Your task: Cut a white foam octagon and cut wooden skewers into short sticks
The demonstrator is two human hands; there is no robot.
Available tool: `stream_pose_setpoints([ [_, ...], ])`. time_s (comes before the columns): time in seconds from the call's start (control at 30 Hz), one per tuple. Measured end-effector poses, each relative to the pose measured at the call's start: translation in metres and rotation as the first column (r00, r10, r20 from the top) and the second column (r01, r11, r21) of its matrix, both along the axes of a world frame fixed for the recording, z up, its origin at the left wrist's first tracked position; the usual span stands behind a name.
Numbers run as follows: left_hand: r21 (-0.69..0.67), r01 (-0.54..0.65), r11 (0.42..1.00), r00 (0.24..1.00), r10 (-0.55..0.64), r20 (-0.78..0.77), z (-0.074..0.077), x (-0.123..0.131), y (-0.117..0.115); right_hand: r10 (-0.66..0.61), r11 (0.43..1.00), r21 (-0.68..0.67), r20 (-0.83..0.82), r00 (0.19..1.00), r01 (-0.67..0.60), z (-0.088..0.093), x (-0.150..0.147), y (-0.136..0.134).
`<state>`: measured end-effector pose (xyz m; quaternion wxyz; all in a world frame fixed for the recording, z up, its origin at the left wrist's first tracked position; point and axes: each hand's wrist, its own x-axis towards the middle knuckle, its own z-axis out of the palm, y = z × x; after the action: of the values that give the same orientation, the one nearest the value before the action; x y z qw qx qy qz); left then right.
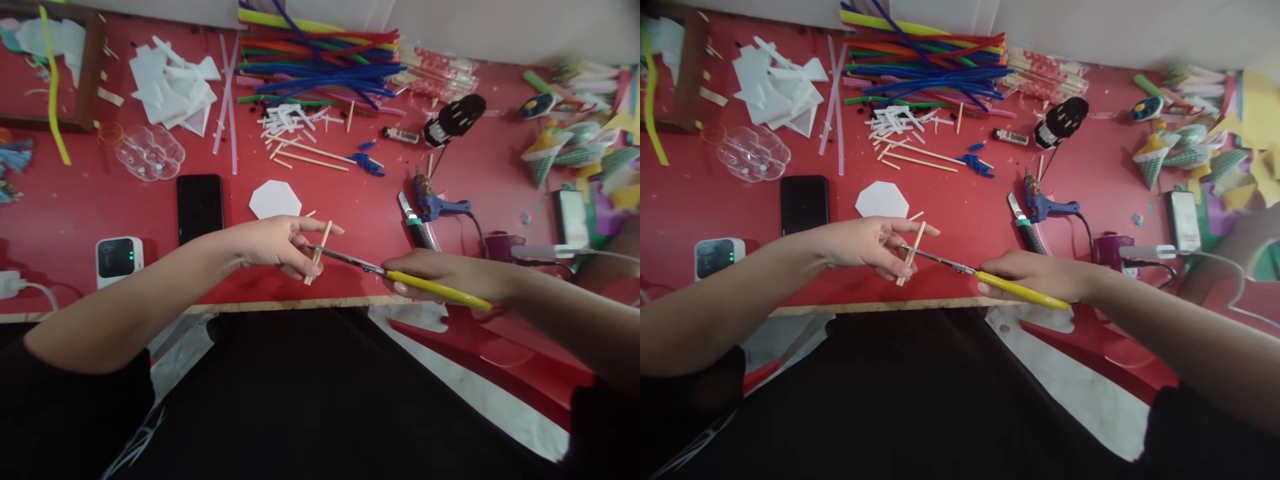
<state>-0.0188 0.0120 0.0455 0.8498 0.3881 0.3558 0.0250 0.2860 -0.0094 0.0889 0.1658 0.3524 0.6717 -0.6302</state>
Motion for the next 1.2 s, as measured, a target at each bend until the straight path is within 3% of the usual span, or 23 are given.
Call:
stream_pose_setpoints([
  [0.37, 0.053, 0.017, 0.998, 1.0, -0.018, 0.016, 0.003, 0.0, 0.002, -0.048, 0.992, -0.121, -0.06, 0.997, 0.041, -0.003, 0.004, -0.005],
  [0.53, 0.065, 0.015, 0.998, 1.0, -0.015, -0.003, 0.006, 0.0, 0.003, -0.021, 0.993, 0.118, 0.029, 0.999, 0.017, 0.007, -0.012, -0.007],
  [0.63, 0.067, 0.012, 0.998, 1.0, -0.011, -0.008, 0.006, -0.001, 0.003, -0.012, 0.981, 0.193, 0.088, 0.996, -0.005, 0.01, -0.018, -0.008],
  [0.93, 0.085, 0.058, 0.995, 0.998, -0.057, -0.014, 0.002, -0.003, 0.004, 0.025, 0.984, 0.171, 0.119, 0.993, -0.045, 0.01, -0.017, -0.009],
  [1.1, 0.109, 0.078, 0.991, 0.996, -0.074, -0.042, -0.002, -0.002, 0.006, 0.029, 0.968, 0.239, 0.192, 0.981, -0.076, 0.012, -0.03, -0.025],
  [1.2, 0.149, 0.092, 0.985, 0.994, -0.081, -0.077, -0.006, 0.0, 0.009, -0.025, 0.953, 0.297, 0.287, 0.958, -0.064, 0.002, -0.032, -0.035],
])
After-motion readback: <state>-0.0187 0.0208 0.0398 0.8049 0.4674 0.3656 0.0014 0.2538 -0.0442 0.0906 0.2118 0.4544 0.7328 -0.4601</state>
